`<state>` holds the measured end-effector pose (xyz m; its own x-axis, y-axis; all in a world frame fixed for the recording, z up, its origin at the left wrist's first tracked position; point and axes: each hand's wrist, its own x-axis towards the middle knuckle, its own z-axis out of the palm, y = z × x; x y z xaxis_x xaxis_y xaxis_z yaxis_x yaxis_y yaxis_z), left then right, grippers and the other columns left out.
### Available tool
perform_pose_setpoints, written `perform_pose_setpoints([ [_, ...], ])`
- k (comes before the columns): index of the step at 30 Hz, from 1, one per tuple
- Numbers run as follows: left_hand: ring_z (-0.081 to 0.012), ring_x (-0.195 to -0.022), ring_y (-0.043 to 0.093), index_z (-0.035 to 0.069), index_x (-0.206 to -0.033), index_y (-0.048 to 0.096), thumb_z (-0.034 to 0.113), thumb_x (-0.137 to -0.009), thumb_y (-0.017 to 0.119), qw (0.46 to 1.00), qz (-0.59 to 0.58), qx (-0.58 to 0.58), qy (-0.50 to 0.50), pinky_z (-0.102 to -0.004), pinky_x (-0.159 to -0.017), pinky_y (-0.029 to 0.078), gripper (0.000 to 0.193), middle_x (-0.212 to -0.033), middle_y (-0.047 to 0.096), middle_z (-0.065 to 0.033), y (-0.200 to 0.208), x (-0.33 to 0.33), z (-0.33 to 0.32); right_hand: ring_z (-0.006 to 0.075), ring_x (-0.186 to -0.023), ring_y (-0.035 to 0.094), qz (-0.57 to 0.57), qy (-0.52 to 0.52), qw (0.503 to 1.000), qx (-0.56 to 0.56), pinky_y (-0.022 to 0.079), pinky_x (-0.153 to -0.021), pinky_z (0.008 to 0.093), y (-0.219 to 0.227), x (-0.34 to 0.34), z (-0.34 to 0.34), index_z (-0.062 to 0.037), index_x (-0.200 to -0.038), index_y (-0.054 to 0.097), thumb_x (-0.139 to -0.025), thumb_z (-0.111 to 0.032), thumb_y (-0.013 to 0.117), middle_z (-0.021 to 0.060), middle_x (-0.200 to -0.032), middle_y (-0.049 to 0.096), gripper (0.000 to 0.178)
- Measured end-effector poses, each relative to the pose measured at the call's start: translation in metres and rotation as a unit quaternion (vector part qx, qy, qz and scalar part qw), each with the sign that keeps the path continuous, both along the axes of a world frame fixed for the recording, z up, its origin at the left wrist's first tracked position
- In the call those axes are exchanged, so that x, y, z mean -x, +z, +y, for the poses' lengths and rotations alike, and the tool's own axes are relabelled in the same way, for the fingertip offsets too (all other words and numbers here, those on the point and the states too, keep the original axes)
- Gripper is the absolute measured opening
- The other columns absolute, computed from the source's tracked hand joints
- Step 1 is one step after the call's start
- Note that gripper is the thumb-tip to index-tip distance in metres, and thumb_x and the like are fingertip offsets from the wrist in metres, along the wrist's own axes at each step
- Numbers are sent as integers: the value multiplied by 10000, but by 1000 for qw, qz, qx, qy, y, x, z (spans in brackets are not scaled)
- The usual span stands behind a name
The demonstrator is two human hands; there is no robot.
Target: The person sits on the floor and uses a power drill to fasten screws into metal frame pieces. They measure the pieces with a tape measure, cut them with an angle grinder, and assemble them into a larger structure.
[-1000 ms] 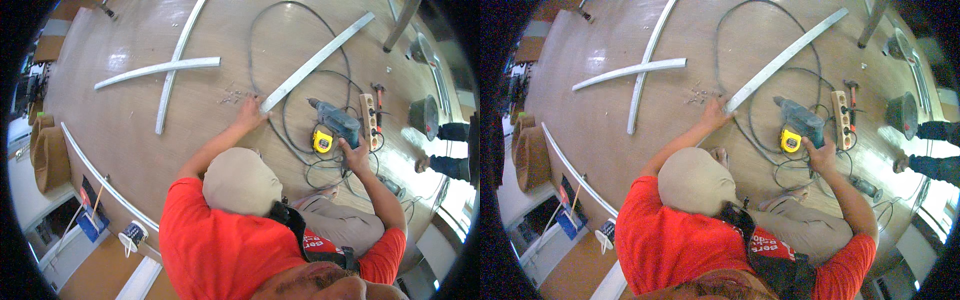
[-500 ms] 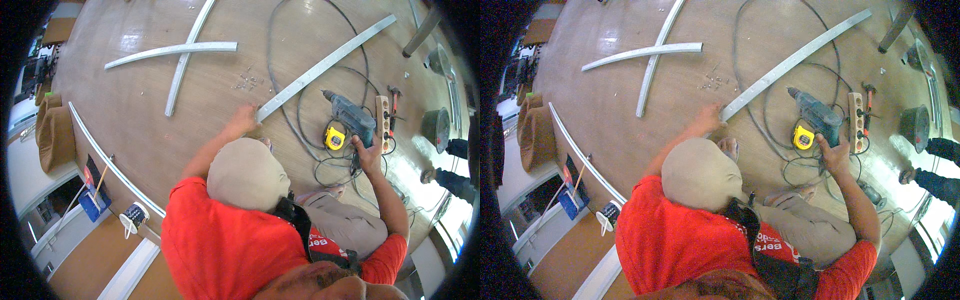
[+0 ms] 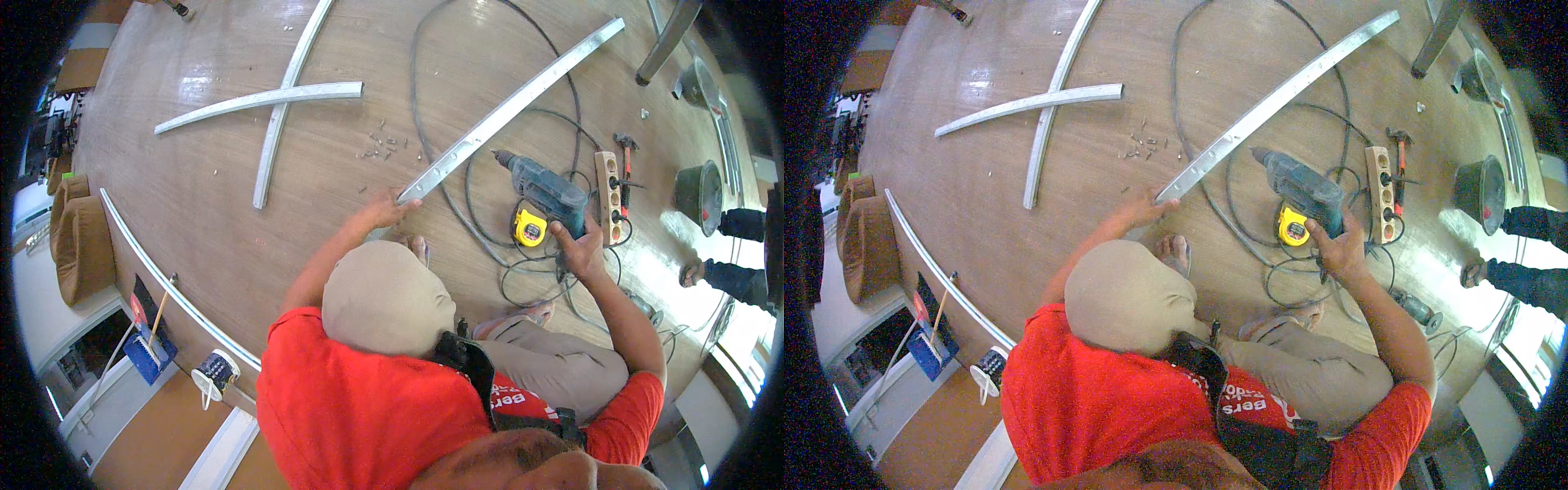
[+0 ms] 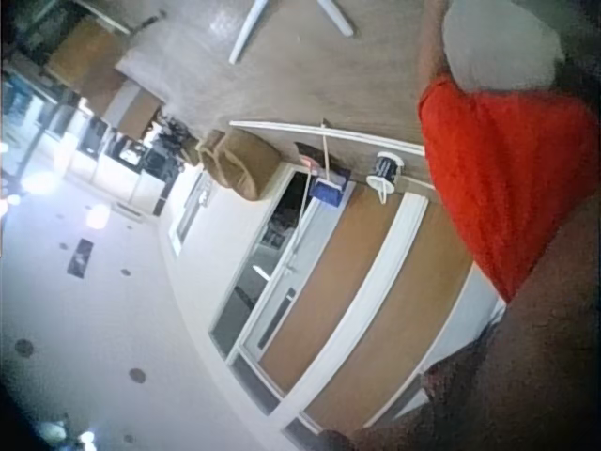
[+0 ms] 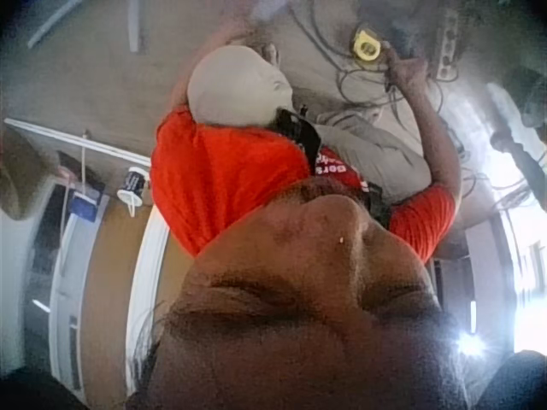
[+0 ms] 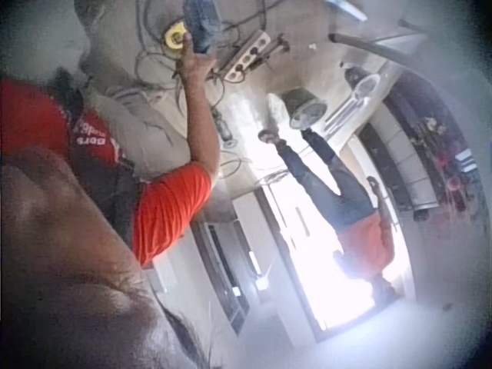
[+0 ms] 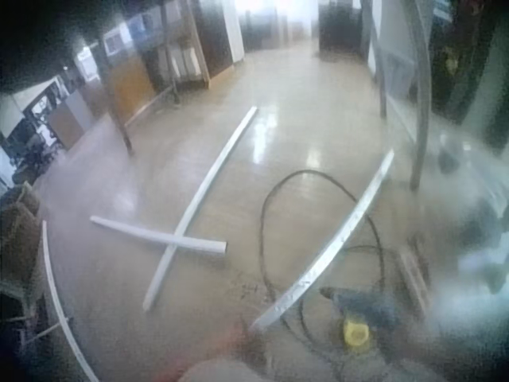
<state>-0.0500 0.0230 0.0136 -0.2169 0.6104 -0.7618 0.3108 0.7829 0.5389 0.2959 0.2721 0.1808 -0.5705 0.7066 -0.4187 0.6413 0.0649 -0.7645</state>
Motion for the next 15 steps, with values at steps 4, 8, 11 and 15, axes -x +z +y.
perform_pose_setpoints([
  [4,-395,-1217,647,71,-1478,533,661,-918,657,996,-56,55,-41,-491,-1047,491,824,-1271,688,-245,5,-6,6,165,-925,665,60,20,997,-52,522,-882,329,-1,7,0,24,-1217,662,-919,-343,775,98,-1024,748,486],
  [8,-327,-1015,685,62,-1376,623,662,-922,653,999,-15,-42,-8,-459,-909,532,753,-1097,712,-189,-20,-18,1,201,-947,679,15,-1,1000,-18,527,-903,365,-2,10,5,15,-1240,659,-906,-341,802,116,-1062,753,509],
  [11,-236,-686,712,65,-1332,646,677,-946,605,996,-14,-85,16,-414,-685,581,724,-809,712,-141,-36,-18,-6,207,-968,685,-7,3,1000,-6,526,-925,369,-4,12,9,20,-1240,661,-904,-330,805,122,-1076,754,506],
  [15,-237,-651,702,47,-1327,651,706,-986,498,996,-20,-79,43,-407,-659,576,758,-792,703,-147,-34,-18,-5,209,-995,687,9,5,1000,3,525,-935,368,-7,16,12,22,-1244,659,-907,-339,805,126,-1096,754,514],
])
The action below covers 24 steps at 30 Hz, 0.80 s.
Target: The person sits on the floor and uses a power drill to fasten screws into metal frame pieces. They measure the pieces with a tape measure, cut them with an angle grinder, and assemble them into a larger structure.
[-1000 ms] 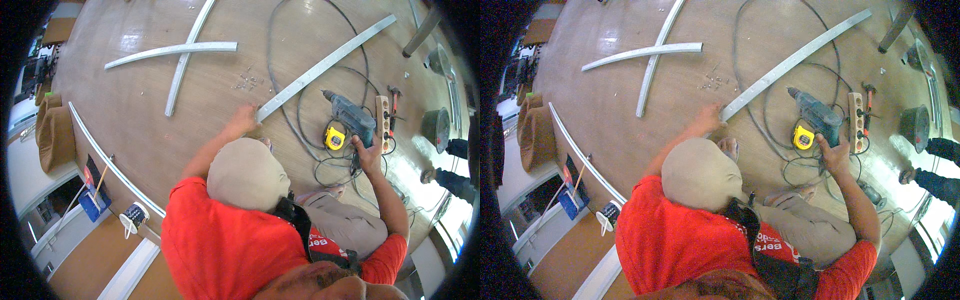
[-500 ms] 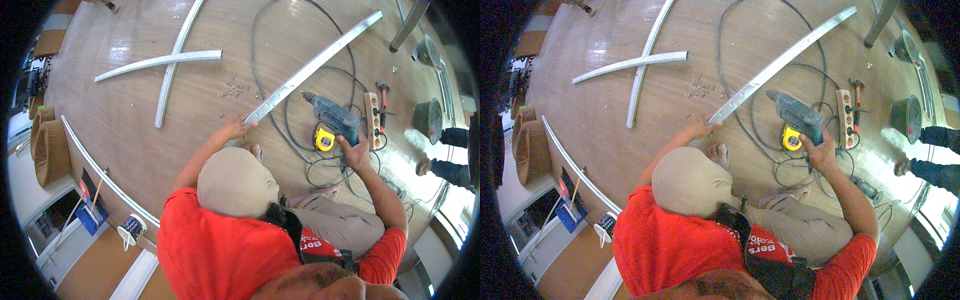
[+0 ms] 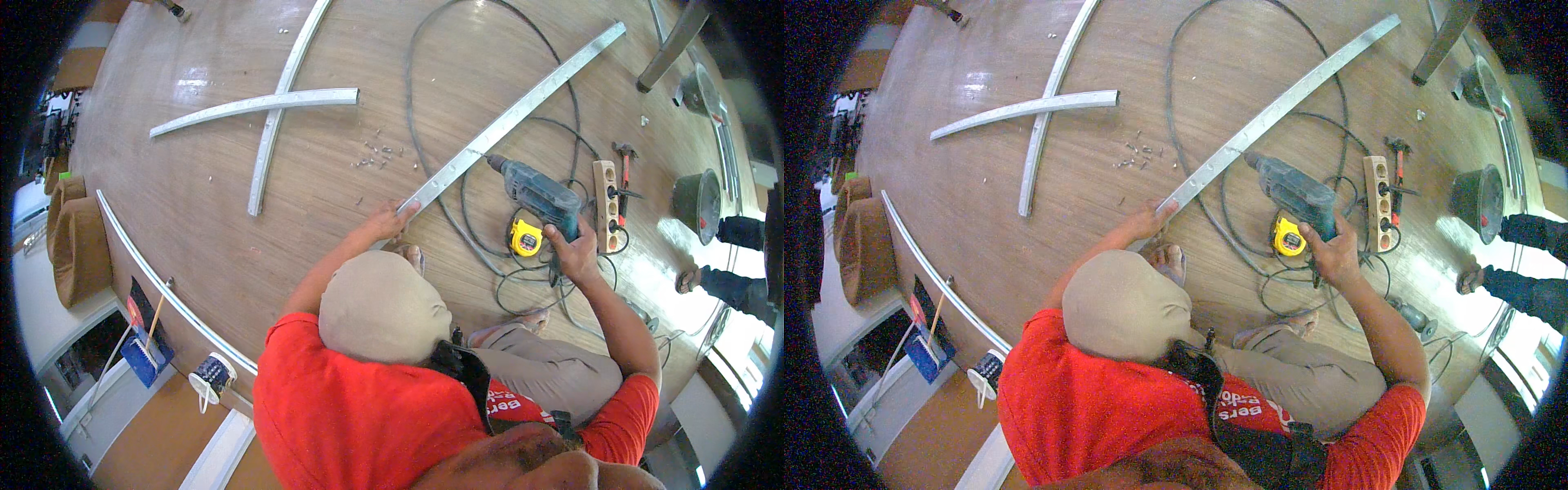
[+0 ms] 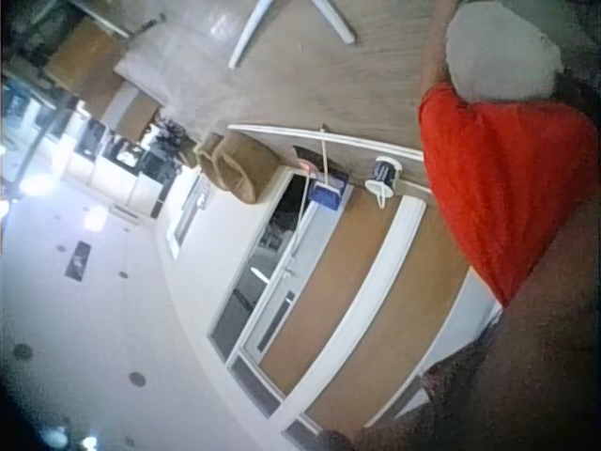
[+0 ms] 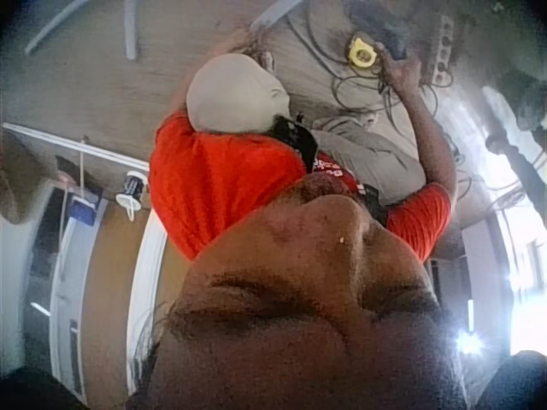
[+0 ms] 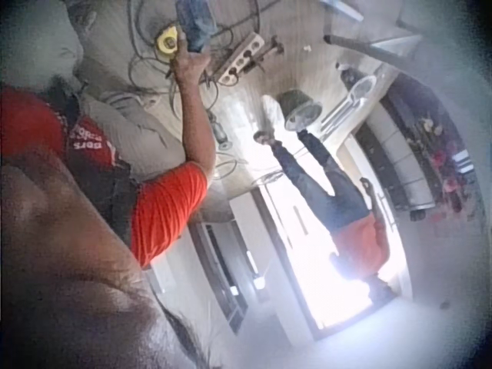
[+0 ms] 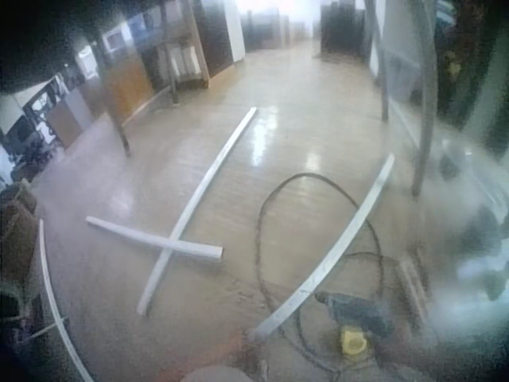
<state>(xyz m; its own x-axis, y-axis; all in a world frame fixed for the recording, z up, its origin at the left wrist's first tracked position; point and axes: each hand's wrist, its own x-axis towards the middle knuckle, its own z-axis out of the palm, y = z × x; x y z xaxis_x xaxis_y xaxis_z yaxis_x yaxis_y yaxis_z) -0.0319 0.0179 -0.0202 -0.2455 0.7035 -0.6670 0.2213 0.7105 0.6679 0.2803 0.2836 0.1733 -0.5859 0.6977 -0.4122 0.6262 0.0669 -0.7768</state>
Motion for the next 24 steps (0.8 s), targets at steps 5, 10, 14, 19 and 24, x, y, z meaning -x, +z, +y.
perform_pose_setpoints([
  [5,-264,-665,697,27,-1326,654,733,-989,453,999,9,40,7,-420,-684,576,807,-806,701,-170,20,-1,7,212,-1026,685,-1,-9,1000,27,522,-947,369,-5,-1,1,19,-1267,649,-911,-359,800,131,-1118,751,540],
  [10,-425,-1200,619,103,-1444,588,755,-992,374,997,-9,71,-21,-529,-1029,475,821,-1229,659,-307,12,1,7,211,-1010,685,-2,-8,999,50,526,-937,376,-9,-2,5,15,-1276,641,-915,-391,794,134,-1093,751,564],
  [14,-447,-1262,608,129,-1472,569,775,-989,319,992,94,54,-61,-546,-1068,460,844,-1272,661,-317,4,1,4,202,-960,691,-18,6,1000,13,533,-910,368,-11,-2,6,12,-1256,648,-912,-431,792,118,-1029,759,580],
  [19,-435,-1174,662,97,-1465,569,773,-991,318,996,35,57,-59,-530,-1030,489,863,-1253,681,-291,9,3,5,191,-936,705,-28,4,999,33,545,-887,359,-11,-3,7,10,-1243,654,-906,-449,795,112,-999,769,586],
  [24,-445,-1127,663,73,-1410,615,746,-991,391,998,-7,57,-23,-511,-998,509,824,-1196,688,-308,12,3,8,195,-933,710,-23,4,999,25,551,-877,367,-10,0,10,16,-1232,657,-912,-440,788,117,-994,769,572],
])
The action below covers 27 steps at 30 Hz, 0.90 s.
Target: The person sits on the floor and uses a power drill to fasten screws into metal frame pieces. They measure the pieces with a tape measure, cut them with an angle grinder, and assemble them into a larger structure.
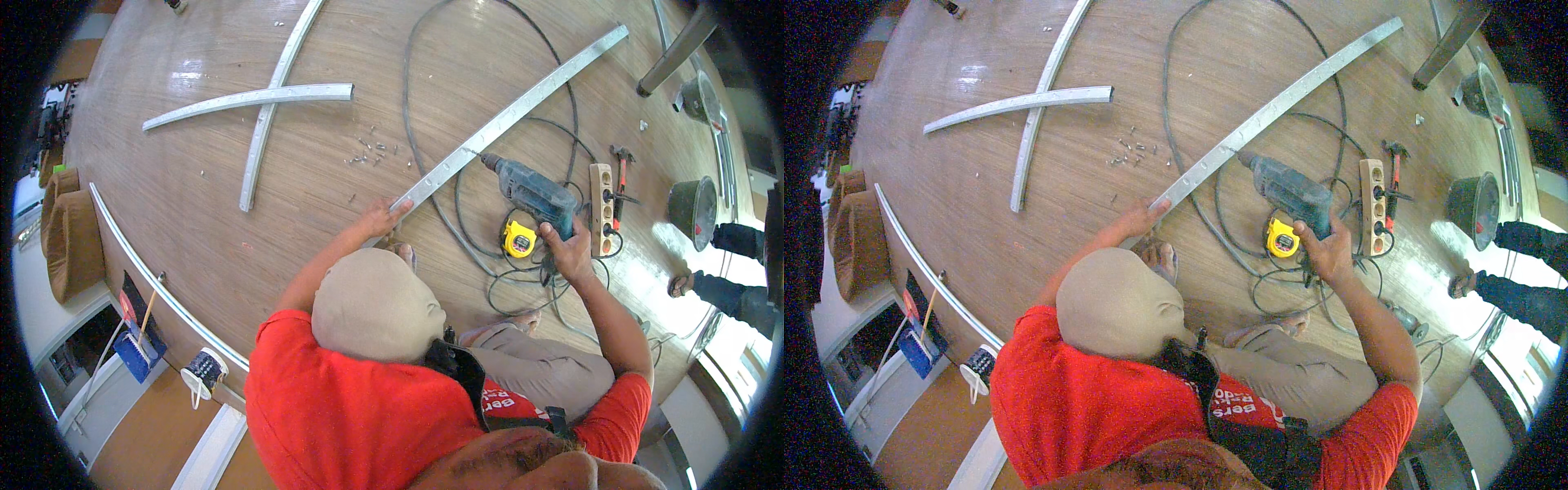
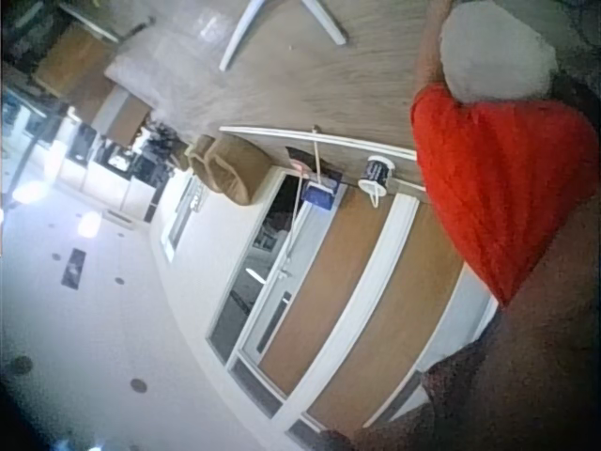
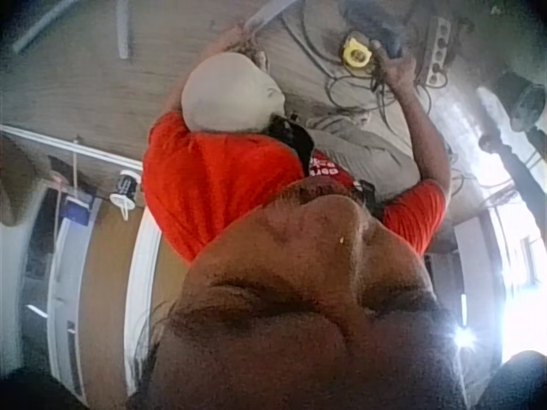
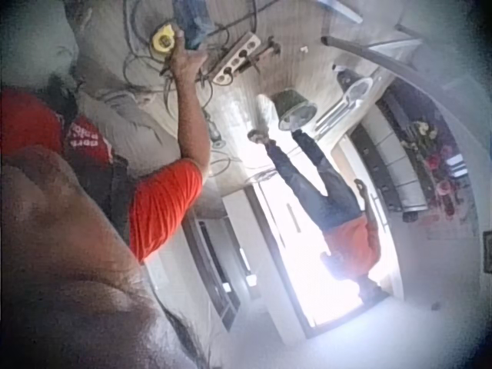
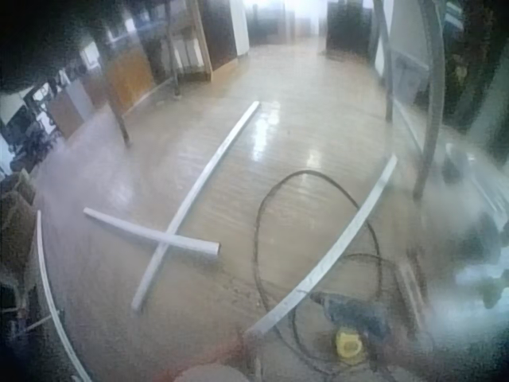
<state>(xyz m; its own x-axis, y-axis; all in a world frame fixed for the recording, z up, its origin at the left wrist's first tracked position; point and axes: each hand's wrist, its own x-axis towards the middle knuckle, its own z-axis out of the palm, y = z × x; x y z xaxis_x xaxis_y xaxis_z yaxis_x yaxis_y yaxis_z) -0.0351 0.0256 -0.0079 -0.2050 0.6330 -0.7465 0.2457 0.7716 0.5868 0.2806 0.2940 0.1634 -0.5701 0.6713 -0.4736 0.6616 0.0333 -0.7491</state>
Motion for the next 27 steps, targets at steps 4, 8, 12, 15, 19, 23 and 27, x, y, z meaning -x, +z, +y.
perform_pose_setpoints([
  [4,-481,-1181,629,67,-1383,635,751,-989,389,999,32,5,-10,-519,-1027,494,827,-1183,669,-347,2,-3,-3,214,-938,713,7,13,1000,-2,547,-899,371,3,0,3,22,-1242,648,-916,-373,791,127,-1001,771,531],
  [8,-507,-1166,624,47,-1368,636,761,-986,373,993,110,18,-34,-541,-1023,492,851,-1166,665,-358,6,-8,-4,235,-994,711,-16,63,995,-78,540,-926,377,2,1,3,25,-1288,622,-916,-315,795,150,-1066,761,533],
  [12,-510,-1135,636,26,-1350,639,770,-979,384,997,71,2,-36,-549,-1001,500,870,-1150,670,-354,0,-5,-4,252,-1042,707,15,58,997,-46,534,-943,382,2,3,6,27,-1321,600,-913,-318,800,173,-1127,748,570],
  [15,-492,-1103,655,14,-1334,645,769,-982,384,998,55,-4,-39,-546,-980,505,873,-1084,682,-353,-8,-4,-7,251,-1045,708,-19,58,997,-43,533,-945,378,3,5,9,32,-1317,600,-907,-325,808,171,-1138,748,581],
  [19,-490,-1135,640,15,-1354,628,758,-993,377,994,88,54,-40,-545,-984,498,863,-1132,669,-359,-8,-3,-4,238,-1040,707,-55,30,998,0,531,-947,371,7,9,8,38,-1295,610,-899,-333,818,160,-1136,750,582],
  [23,-506,-1313,533,-4,-1395,604,804,-960,375,998,12,31,-45,-552,-1103,425,946,-1354,572,-380,13,1,2,230,-1039,703,21,54,998,-38,528,-949,372,11,11,5,34,-1284,618,-895,-336,820,165,-1130,750,574],
  [27,-531,-1280,529,17,-1402,592,759,-983,402,995,79,58,-28,-543,-1066,453,873,-1367,542,-384,26,-7,4,238,-1057,702,18,54,997,-49,528,-955,376,14,13,5,27,-1291,619,-895,-337,818,171,-1144,747,574],
])
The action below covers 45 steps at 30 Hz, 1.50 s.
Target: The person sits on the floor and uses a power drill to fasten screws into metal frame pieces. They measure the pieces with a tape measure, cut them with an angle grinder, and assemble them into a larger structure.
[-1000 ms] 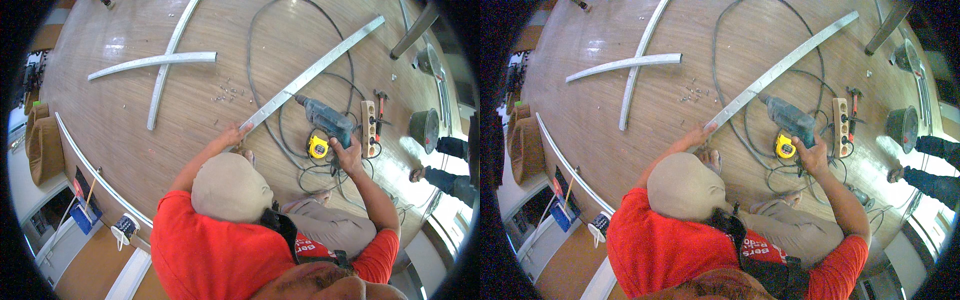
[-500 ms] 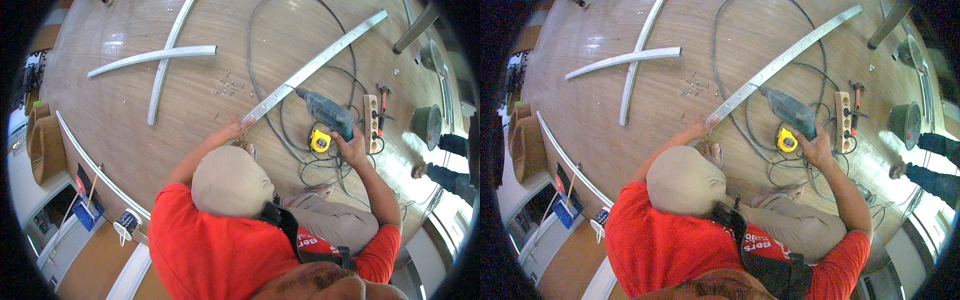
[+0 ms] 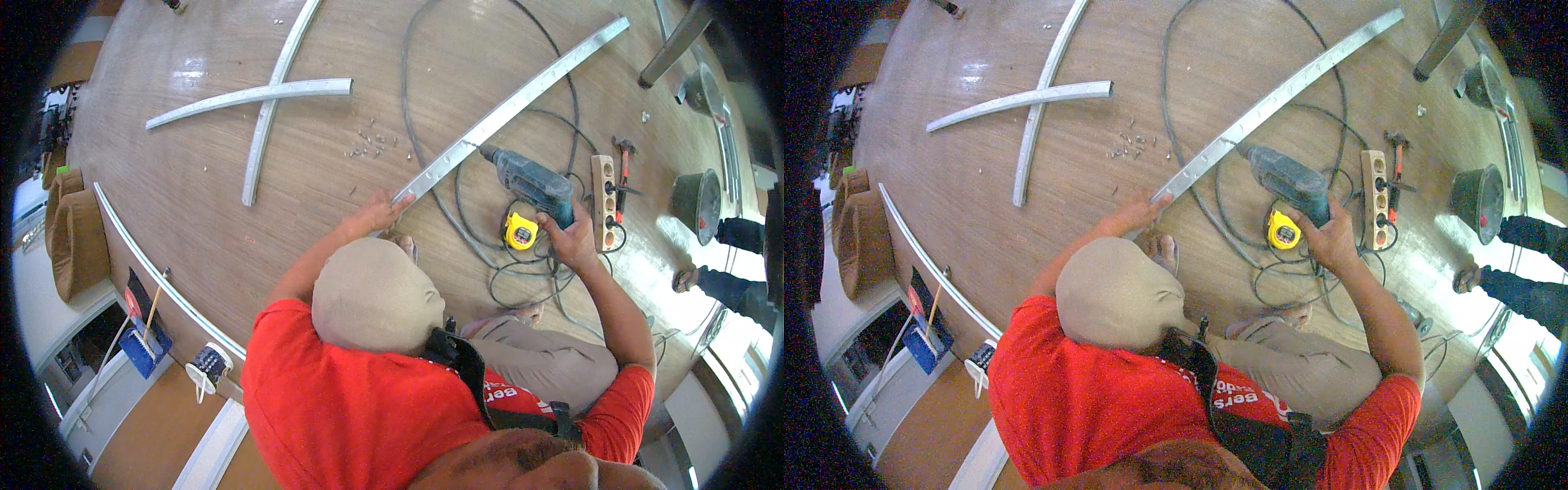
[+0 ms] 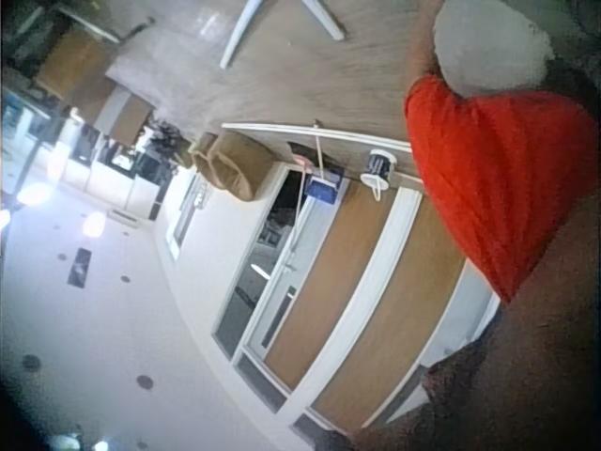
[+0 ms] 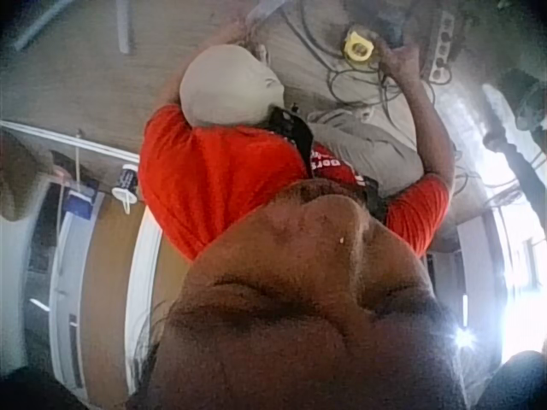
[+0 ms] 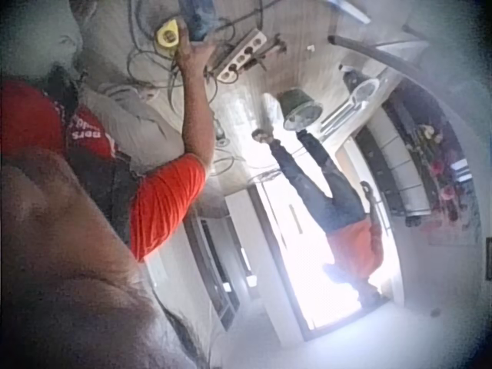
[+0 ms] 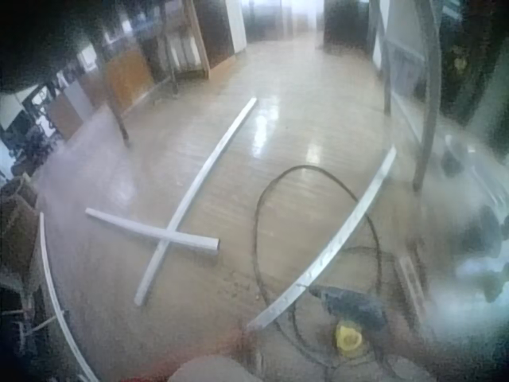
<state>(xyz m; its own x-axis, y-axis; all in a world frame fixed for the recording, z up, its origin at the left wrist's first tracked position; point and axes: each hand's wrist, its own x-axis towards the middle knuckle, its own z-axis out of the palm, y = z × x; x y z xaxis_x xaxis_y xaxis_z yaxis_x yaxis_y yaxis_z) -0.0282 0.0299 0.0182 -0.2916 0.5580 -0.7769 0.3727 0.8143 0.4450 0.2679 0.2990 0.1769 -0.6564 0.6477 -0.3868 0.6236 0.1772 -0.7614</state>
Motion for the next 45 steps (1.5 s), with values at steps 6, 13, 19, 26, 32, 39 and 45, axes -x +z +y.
perform_pose_setpoints([
  [6,-517,-1078,642,6,-1286,668,695,-1009,444,999,8,-30,6,-542,-939,515,776,-1108,660,-362,-1,1,2,260,-1086,703,-18,-10,1000,5,526,-964,375,-3,-4,2,30,-1298,618,-884,-367,824,184,-1159,743,610],
  [13,-525,-1000,669,9,-1242,698,715,-998,445,997,2,-76,-2,-548,-904,530,788,-973,692,-351,-8,3,0,259,-1058,715,-7,-5,1000,-6,536,-950,374,-3,-7,2,20,-1313,613,-889,-342,821,184,-1142,749,594],
  [19,-516,-1205,602,-13,-1341,635,741,-1001,369,999,-3,-22,-25,-573,-1036,464,868,-1262,643,-345,-39,2,-7,238,-1035,712,-12,-32,999,34,537,-935,370,2,-6,4,26,-1293,624,-896,-332,813,182,-1110,752,567],
  [26,-552,-1114,625,-52,-1314,626,762,-991,374,997,34,-72,-15,-563,-961,518,911,-1149,642,-402,-36,-4,-15,208,-907,698,-30,4,999,-38,548,-843,371,7,-7,3,19,-1187,661,-907,-381,801,150,-994,754,508],
  [32,-553,-1081,635,24,-1316,656,744,-998,384,994,13,-110,-20,-575,-944,516,833,-1105,671,-373,-33,-2,-11,174,-887,682,9,-8,1000,-22,540,-833,349,10,-3,-1,8,-1204,666,-911,-363,798,118,-988,754,490],
  [39,-474,-949,708,-35,-1083,738,700,-960,551,995,40,-59,69,-534,-820,558,768,-928,711,-325,3,-13,-3,165,-916,665,10,20,999,-45,520,-875,333,13,-7,-2,13,-1271,641,-944,-337,754,86,-980,744,492],
  [45,-390,-748,731,-45,-822,738,637,-940,636,994,51,-56,74,-502,-683,555,699,-726,692,-266,16,-10,7,153,-890,668,-10,-7,1000,-26,527,-841,324,11,-22,-6,14,-1247,641,-939,-325,760,88,-959,739,474],
])
